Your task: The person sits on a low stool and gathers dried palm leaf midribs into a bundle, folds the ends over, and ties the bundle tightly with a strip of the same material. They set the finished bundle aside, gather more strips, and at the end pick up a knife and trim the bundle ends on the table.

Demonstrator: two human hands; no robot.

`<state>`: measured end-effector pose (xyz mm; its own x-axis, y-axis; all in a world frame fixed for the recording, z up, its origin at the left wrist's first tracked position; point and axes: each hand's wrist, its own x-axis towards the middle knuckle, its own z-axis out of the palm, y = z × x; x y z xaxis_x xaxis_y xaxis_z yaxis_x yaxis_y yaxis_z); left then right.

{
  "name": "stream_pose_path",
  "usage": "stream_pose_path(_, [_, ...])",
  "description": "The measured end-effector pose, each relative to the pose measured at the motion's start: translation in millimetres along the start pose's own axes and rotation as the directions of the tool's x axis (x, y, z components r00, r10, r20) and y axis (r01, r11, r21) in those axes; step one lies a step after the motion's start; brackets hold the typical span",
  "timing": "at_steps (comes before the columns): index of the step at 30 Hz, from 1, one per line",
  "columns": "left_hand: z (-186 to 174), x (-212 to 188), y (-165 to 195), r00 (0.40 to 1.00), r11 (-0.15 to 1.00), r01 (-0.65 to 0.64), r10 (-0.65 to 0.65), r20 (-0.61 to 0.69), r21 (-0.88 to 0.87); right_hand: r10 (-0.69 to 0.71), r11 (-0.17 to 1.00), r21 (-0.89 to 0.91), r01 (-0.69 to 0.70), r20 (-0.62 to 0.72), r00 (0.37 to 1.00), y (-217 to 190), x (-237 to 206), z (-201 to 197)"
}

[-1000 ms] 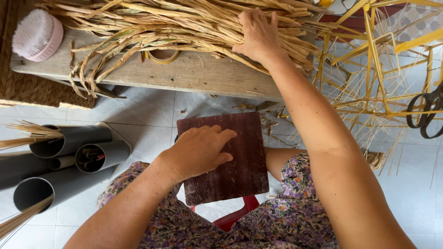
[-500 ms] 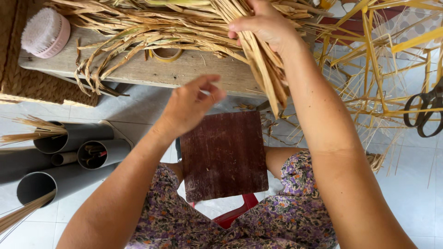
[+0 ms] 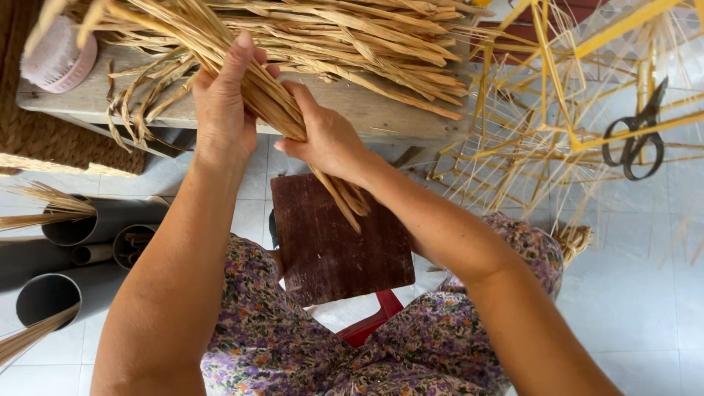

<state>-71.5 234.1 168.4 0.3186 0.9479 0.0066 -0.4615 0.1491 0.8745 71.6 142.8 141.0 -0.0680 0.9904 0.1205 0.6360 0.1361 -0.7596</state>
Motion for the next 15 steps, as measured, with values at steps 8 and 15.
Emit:
stream_pose_path(8, [64.3,-62.6,-3.8,0.912,0.903,-0.376,0.322,0.254,0.209,0.021,0.882,0.467,0.066,-0.178,0.984,31.2,-59.5,17.1])
stream_pose_path(15, [72.1,-112.5,-1.3,0.870,0.939,-0.344,0.310,0.384,0.022,0.009,0.943,0.331,0.024,-0.099,0.995,47.7,-103.4,-9.4])
